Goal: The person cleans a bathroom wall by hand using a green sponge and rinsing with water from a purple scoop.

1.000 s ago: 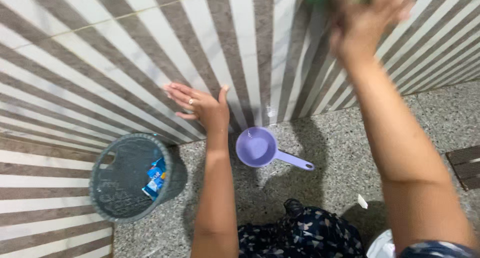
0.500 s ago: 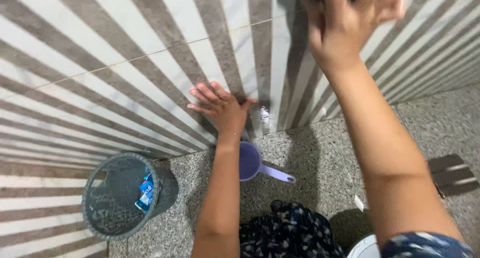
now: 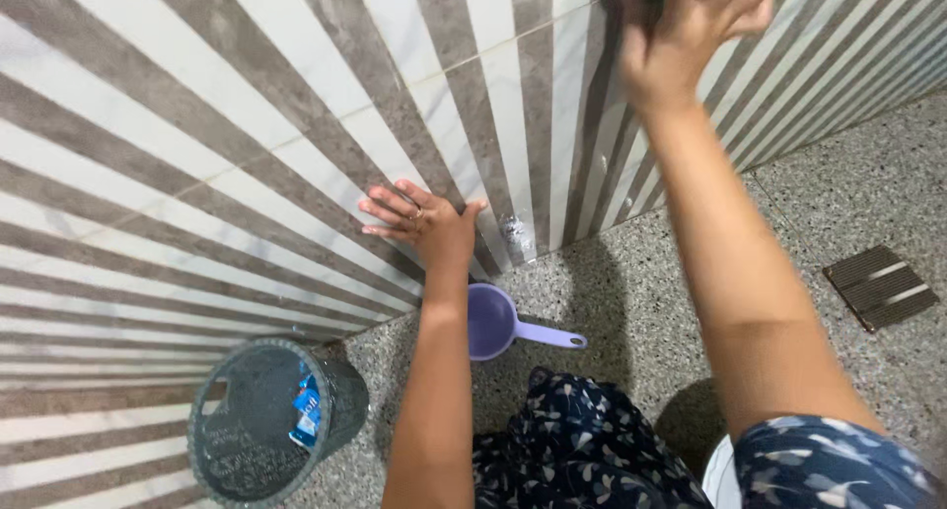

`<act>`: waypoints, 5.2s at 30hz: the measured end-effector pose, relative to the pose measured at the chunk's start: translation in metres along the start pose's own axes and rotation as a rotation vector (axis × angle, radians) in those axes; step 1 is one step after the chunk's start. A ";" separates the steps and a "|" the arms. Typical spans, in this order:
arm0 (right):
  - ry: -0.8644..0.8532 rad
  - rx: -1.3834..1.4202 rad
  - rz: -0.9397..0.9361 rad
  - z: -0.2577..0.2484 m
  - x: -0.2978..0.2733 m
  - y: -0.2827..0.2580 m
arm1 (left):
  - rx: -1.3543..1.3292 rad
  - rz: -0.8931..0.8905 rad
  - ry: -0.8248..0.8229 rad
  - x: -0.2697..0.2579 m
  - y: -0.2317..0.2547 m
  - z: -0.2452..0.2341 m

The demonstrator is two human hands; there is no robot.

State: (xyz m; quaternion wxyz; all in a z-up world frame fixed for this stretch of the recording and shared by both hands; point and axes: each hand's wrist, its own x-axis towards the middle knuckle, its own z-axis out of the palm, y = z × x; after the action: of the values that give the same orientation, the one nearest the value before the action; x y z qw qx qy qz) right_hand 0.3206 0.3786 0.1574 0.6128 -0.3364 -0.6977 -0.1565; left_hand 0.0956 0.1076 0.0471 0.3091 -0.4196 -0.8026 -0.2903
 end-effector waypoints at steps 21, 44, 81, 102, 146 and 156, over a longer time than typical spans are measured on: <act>-0.460 -0.004 -0.545 -0.025 -0.194 -0.053 | 0.011 0.096 0.052 -0.005 -0.009 0.006; -0.412 0.099 -0.006 -0.003 -0.058 -0.126 | -0.017 0.074 0.034 -0.017 -0.017 0.023; 0.023 0.126 0.783 0.033 -0.248 0.032 | 0.013 0.069 -0.112 -0.011 -0.008 0.015; 0.022 0.377 0.777 0.013 -0.210 0.032 | 0.018 0.079 -0.014 -0.024 0.003 0.055; -0.375 0.251 0.376 0.021 -0.334 -0.076 | -0.002 0.181 -0.028 -0.042 -0.004 0.072; -0.391 1.548 1.472 -0.049 -0.299 -0.014 | 0.023 -0.067 -0.319 -0.099 0.014 0.015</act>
State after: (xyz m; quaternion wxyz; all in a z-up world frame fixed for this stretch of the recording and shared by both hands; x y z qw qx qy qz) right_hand 0.3546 0.2549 -0.1176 0.4807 -0.2137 -0.3198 0.7880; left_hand 0.1490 0.0764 -0.0330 0.1728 -0.4297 -0.8583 -0.2209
